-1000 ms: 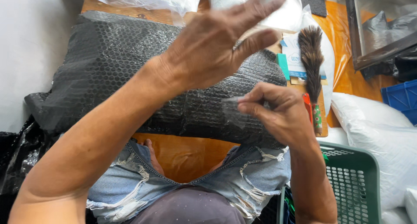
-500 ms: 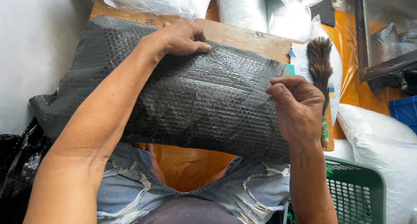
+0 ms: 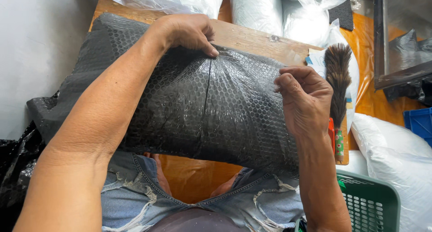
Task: The person wraps an item in black bubble wrap and secures it with clear tape using a tape dispenser.
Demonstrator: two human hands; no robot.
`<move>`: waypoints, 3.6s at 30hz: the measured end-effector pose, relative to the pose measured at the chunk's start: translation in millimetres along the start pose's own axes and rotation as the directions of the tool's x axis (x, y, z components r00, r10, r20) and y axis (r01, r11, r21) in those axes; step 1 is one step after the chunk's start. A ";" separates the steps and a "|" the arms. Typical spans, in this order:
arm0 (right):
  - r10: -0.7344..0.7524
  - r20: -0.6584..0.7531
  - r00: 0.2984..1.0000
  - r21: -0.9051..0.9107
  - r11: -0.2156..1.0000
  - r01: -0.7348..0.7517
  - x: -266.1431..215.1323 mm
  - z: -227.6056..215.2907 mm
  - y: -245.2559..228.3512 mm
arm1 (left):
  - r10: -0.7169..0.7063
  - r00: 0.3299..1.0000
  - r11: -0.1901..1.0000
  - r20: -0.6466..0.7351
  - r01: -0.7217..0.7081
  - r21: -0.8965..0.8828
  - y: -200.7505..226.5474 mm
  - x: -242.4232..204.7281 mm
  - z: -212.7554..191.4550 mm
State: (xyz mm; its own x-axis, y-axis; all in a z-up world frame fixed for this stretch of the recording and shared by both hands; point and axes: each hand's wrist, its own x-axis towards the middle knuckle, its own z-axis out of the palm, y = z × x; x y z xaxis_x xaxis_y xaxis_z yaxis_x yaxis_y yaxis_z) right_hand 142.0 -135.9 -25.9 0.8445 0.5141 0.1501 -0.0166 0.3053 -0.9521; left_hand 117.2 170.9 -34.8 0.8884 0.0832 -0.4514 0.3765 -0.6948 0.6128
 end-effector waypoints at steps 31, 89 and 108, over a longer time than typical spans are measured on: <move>0.496 0.106 0.862 -0.117 0.867 -0.485 110.0 51.6 64.6 | 0.063 0.990 0.957 -0.129 -0.097 -0.273 -42.1 18.0 31.8; 0.132 0.157 0.979 -0.837 0.543 0.061 97.0 49.0 92.0 | 0.074 0.991 0.945 -0.114 -0.106 -0.308 -41.2 4.1 28.3; 0.149 0.125 0.981 -0.890 0.454 0.045 105.1 48.4 102.1 | 0.019 0.986 0.942 -0.167 -0.074 -0.328 -41.8 10.6 35.3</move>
State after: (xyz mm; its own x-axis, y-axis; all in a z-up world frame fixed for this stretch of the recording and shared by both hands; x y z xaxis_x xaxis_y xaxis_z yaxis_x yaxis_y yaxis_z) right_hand 203.2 -11.9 -94.5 0.7588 0.6502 0.0386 0.5066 -0.5519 -0.6623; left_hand 101.5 175.6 -88.1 0.9268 0.1881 -0.3250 0.3752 -0.4262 0.8232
